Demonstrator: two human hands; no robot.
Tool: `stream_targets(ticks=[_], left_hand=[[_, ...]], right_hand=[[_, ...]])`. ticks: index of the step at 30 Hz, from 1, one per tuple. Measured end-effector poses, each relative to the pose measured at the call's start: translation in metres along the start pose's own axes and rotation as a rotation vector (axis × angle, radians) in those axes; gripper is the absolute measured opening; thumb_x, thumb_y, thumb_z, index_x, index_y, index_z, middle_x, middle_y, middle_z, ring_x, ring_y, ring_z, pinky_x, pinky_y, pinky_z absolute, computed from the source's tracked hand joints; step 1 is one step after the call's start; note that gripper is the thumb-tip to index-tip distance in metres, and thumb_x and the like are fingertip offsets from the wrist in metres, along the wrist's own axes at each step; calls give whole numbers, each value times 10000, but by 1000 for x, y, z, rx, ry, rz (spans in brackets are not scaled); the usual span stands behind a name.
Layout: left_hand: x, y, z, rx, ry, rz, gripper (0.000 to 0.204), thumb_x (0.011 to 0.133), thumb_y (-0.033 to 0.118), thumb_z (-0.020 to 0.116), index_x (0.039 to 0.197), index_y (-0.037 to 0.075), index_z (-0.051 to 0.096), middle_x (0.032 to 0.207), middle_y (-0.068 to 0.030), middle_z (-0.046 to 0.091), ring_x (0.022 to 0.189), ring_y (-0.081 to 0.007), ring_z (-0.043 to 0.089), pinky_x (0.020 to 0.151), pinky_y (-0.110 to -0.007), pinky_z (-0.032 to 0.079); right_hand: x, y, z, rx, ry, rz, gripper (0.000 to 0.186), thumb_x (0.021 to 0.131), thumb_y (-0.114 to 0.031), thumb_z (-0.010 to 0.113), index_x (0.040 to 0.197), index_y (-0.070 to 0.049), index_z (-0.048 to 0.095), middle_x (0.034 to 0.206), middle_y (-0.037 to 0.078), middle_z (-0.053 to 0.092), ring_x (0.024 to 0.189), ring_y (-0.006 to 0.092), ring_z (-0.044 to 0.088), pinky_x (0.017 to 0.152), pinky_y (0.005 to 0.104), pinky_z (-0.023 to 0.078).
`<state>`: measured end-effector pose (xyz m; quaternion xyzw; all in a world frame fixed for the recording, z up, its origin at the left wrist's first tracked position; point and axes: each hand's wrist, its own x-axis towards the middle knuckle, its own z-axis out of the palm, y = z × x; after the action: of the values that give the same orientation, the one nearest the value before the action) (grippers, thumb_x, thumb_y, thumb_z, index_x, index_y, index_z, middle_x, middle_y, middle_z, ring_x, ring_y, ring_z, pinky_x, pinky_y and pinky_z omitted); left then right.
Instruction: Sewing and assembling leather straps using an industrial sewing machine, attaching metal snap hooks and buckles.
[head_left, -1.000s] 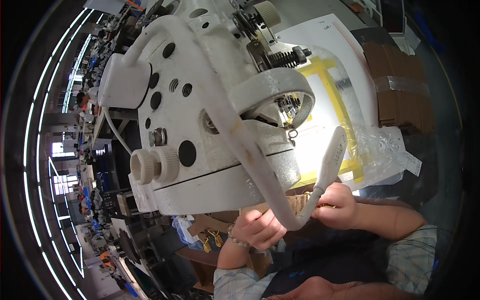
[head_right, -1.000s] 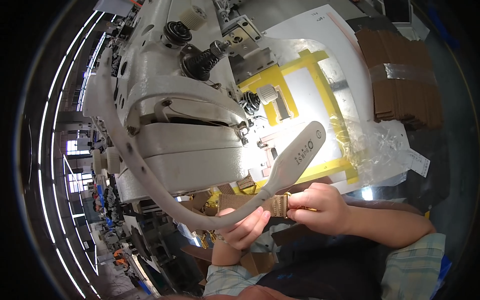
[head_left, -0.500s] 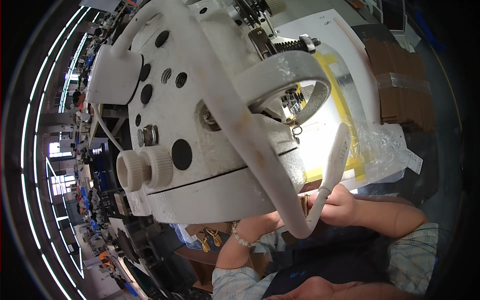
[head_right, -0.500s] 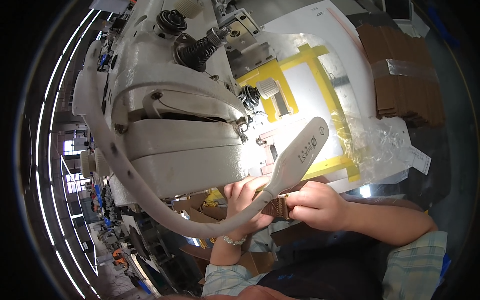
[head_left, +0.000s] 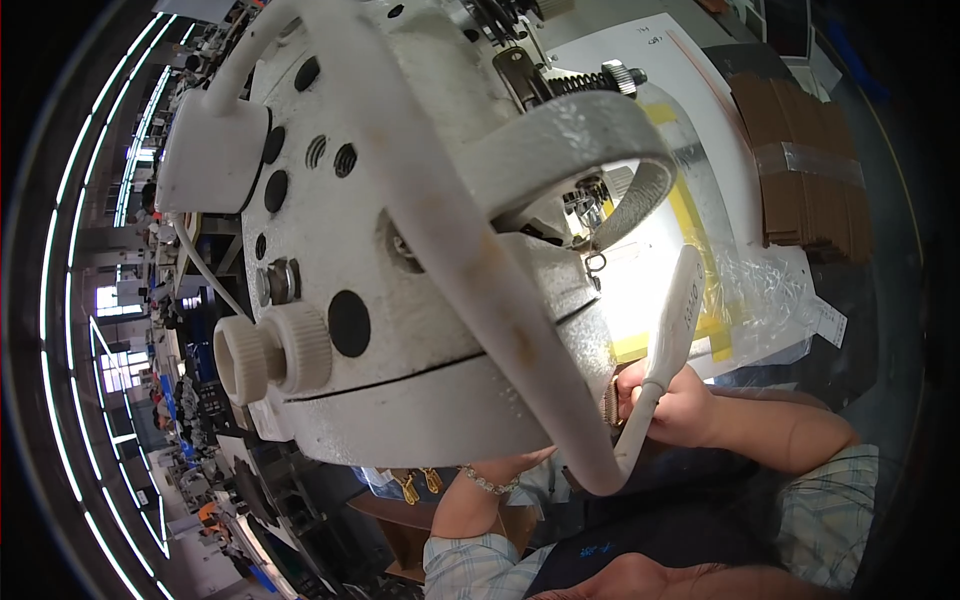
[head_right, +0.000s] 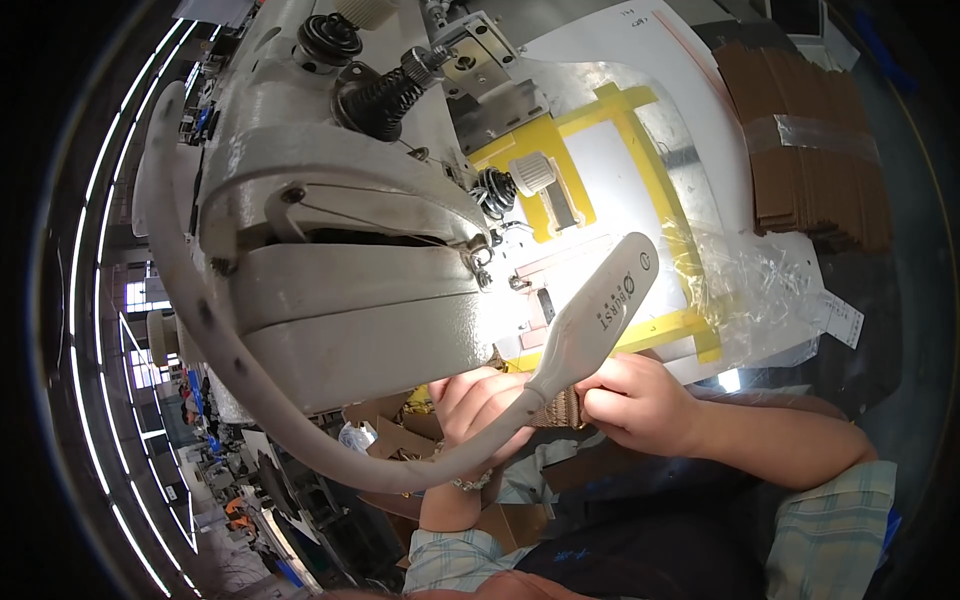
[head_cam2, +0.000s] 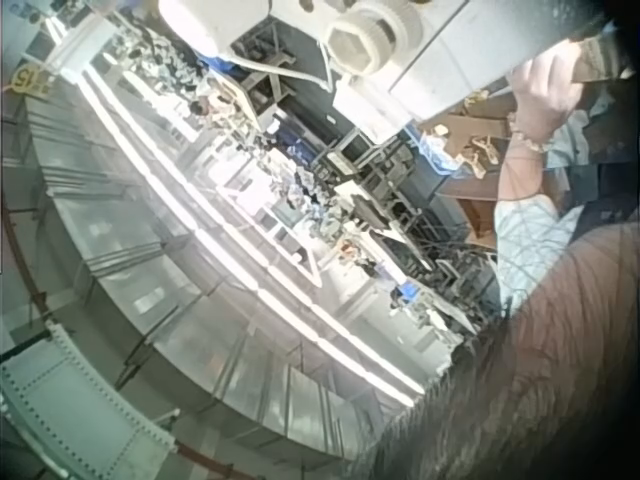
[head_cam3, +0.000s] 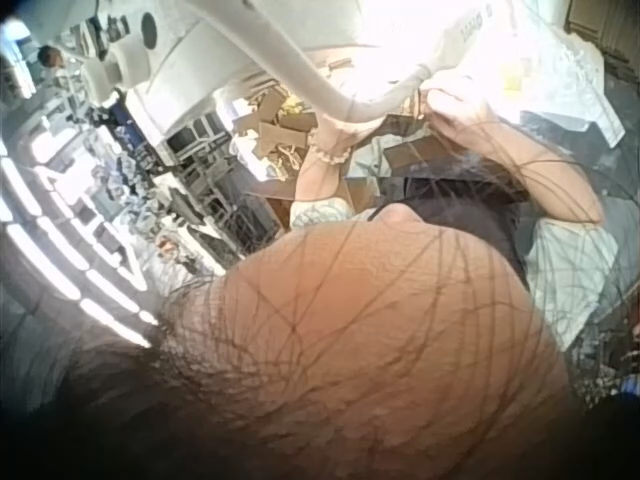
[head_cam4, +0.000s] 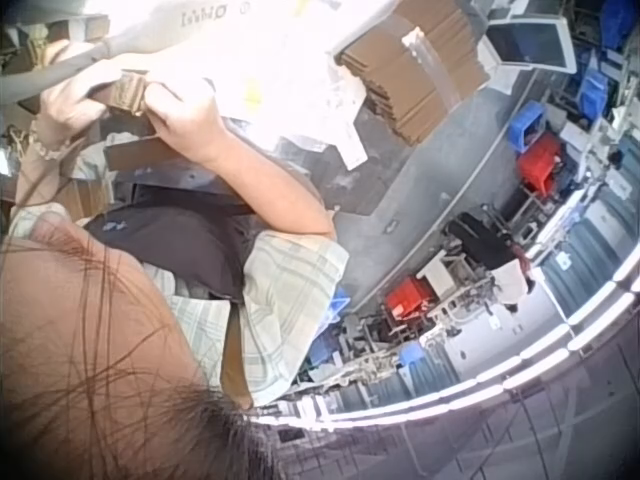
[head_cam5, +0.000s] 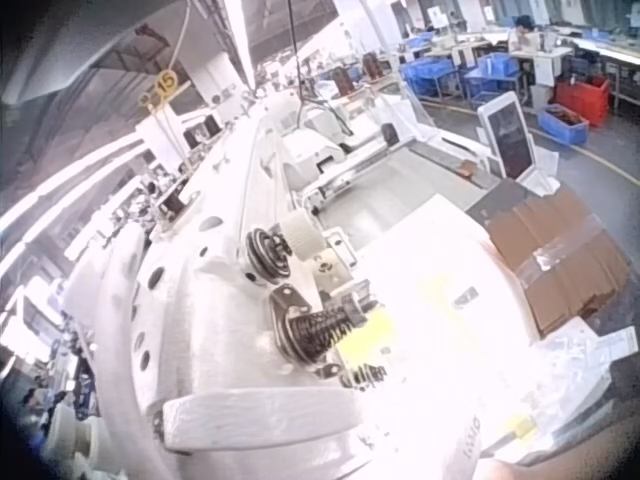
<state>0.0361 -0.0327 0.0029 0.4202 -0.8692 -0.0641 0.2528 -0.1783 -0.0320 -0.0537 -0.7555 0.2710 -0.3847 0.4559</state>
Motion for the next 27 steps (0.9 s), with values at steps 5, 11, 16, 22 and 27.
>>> stream_targets(ticks=[5,11,16,22,27], left_hand=[[3,2,0,-13,7,0,237,594,195,667,807,94,645,863,-7,648,776,-191,570,842,-356,348],[0,3,2,10,17,-9,228,587,186,685,794,105,633,847,2,642,758,-189,563,839,-362,352],[-5,0,3,21,34,-28,228,596,220,705,782,115,626,827,15,637,745,-177,557,841,-363,353],[-4,1,3,25,28,-30,236,594,219,713,788,117,625,820,19,633,735,-172,556,824,-353,360],[1,4,3,49,43,-11,243,586,216,718,787,115,625,819,19,630,728,-168,554,803,-346,365]], right_hand=[[11,-15,-1,426,43,238,132,751,-2,480,628,-23,435,587,10,433,546,77,430,491,248,357],[-4,2,2,2,-38,34,311,535,-49,745,750,-72,522,916,71,545,765,268,551,644,360,442],[-2,1,7,6,77,-74,291,613,-115,785,733,-85,521,908,61,548,732,238,544,623,335,427],[1,-3,3,10,91,-79,284,638,-146,792,714,-88,524,896,56,544,719,224,540,602,320,412],[3,-3,3,-1,125,-107,260,649,-116,791,712,-70,543,788,45,526,644,200,541,550,303,421]])
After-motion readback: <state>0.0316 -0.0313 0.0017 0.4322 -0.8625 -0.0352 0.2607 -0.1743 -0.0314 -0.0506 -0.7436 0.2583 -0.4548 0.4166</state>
